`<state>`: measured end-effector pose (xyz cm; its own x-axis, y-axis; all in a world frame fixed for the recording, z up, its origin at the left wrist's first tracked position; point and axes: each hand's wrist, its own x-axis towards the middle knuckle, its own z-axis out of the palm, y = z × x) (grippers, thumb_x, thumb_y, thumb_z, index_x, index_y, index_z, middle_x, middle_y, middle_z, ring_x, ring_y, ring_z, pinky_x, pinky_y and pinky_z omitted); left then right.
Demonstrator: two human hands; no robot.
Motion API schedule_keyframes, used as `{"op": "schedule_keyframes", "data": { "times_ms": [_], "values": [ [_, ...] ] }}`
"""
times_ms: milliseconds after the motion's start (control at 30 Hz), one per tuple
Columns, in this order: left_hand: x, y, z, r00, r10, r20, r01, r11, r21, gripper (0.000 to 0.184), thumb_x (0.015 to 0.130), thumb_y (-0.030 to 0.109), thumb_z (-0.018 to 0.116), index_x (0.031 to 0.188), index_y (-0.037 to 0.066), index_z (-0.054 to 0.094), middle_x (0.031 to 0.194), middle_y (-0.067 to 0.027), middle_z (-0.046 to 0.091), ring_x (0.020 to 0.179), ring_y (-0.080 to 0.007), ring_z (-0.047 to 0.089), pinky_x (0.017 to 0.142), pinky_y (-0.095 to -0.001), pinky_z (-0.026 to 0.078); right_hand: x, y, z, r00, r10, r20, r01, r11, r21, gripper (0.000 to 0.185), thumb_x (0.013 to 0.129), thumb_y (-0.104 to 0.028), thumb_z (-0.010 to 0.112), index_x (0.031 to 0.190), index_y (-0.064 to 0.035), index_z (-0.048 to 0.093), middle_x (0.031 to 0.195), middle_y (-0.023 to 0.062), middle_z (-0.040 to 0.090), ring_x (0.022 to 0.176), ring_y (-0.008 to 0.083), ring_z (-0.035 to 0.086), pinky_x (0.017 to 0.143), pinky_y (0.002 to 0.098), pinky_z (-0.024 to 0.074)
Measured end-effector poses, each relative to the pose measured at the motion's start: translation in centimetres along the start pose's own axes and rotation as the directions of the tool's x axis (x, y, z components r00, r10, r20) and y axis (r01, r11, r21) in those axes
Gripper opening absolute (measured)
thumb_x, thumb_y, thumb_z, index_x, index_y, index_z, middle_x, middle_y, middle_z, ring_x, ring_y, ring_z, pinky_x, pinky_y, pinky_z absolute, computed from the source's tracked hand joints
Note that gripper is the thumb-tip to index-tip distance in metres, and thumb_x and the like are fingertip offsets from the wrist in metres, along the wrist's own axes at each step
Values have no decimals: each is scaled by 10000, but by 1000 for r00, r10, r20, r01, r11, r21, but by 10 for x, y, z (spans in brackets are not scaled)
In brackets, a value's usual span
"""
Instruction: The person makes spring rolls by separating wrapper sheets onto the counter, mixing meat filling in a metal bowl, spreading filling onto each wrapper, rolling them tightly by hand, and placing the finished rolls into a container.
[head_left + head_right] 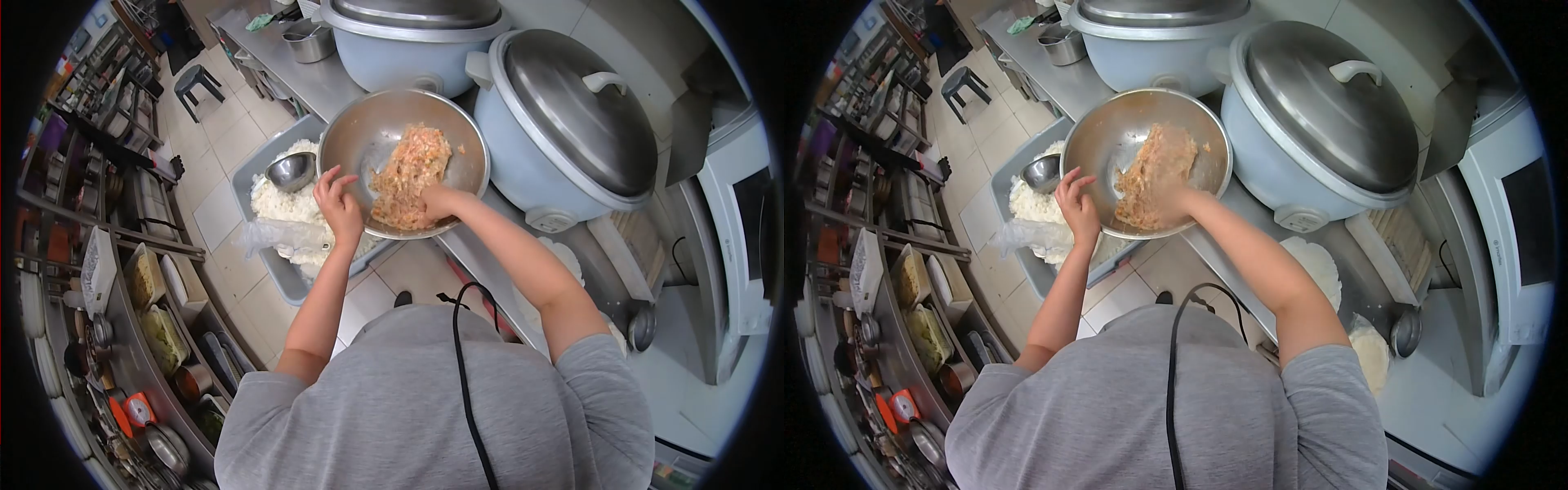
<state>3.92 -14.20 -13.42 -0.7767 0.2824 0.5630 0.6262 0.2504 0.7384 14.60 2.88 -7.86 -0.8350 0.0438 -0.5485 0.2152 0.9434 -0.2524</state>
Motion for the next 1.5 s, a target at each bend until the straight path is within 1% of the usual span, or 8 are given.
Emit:
{"op": "schedule_keyframes", "data": {
  "times_ms": [367, 467, 633, 833, 967, 1067, 1133, 1500],
  "values": [
    [1, -1, -1, 1000, -1, 13, 1, 1000, -13, 345, 632, -85, 415, 834, 72, 646, 1137, -93, 533, 1125, -306, 408, 977, -396, 319, 32, 15, 28, 997, -78, 24, 75, 990, 116, 504, 688, -345, 731, 1093, -64, 624, 1056, 159, 637, 963, 287, 608, 829, 334, 470],
    [1, -1, 0, 1000, -1, 15, 2, 1000, -9, 344, 634, -84, 417, 834, 73, 649, 1137, -91, 532, 1123, -302, 409, 973, -394, 323, 34, 13, 35, 969, -197, -148, 241, 876, 417, 477, 692, -329, 728, 1076, -63, 635, 1058, 163, 635, 960, 294, 608, 826, 337, 470],
    [1, -2, 0, 1000, -10, 16, 10, 1000, -8, 346, 636, -83, 418, 834, 74, 653, 1140, -87, 530, 1121, -298, 411, 968, -392, 328, 11, 1, 11, 972, -233, -11, 233, 972, -28, 357, 727, -322, 689, 1005, -99, 672, 1006, 152, 649, 947, 288, 612, 813, 332, 472],
    [1, -2, 1, 1000, -10, 10, 10, 1000, -8, 337, 635, -84, 423, 822, 71, 656, 1130, -84, 537, 1121, -297, 411, 968, -389, 329, 58, 21, 50, 954, -176, -243, 243, 928, 282, 260, 735, -275, 654, 899, -77, 687, 857, 114, 675, 811, 276, 632, 740, 346, 480],
    [0, -2, 1, 1000, -14, 7, 14, 1000, -4, 339, 635, -86, 426, 823, 74, 659, 1125, -84, 539, 1117, -298, 414, 966, -390, 331, 62, 17, 48, 971, -149, -184, 180, 971, 159, 221, 735, -273, 648, 827, -78, 694, 769, 91, 675, 717, 261, 628, 673, 351, 477],
    [1, -1, 1, 1000, -12, 6, 12, 1000, -14, 343, 635, -88, 425, 824, 77, 660, 1126, -82, 539, 1115, -298, 415, 964, -387, 333, 50, 18, 38, 884, -438, -167, 443, 897, -8, 163, 732, -239, 649, 760, -86, 697, 688, 81, 661, 643, 242, 617, 623, 355, 465],
    [1, 0, 1, 1000, -18, 8, 18, 999, -26, 345, 635, -90, 425, 824, 78, 660, 1127, -81, 540, 1115, -298, 415, 963, -386, 335, 37, 6, 37, 957, -234, -169, 281, 887, 367, 187, 724, -215, 577, 728, -47, 658, 821, 150, 657, 735, 325, 613, 679, 397, 479],
    [0, 2, 1, 1000, -23, -10, 23, 1000, -14, 308, 649, -71, 436, 804, 74, 659, 1103, -79, 552, 1098, -294, 426, 957, -381, 341, 27, 7, 33, 991, -109, 82, 106, 994, 41, 363, 803, -308, 630, 1116, -125, 607, 1140, 126, 599, 1072, 296, 551, 887, 371, 430]
  ]
}}
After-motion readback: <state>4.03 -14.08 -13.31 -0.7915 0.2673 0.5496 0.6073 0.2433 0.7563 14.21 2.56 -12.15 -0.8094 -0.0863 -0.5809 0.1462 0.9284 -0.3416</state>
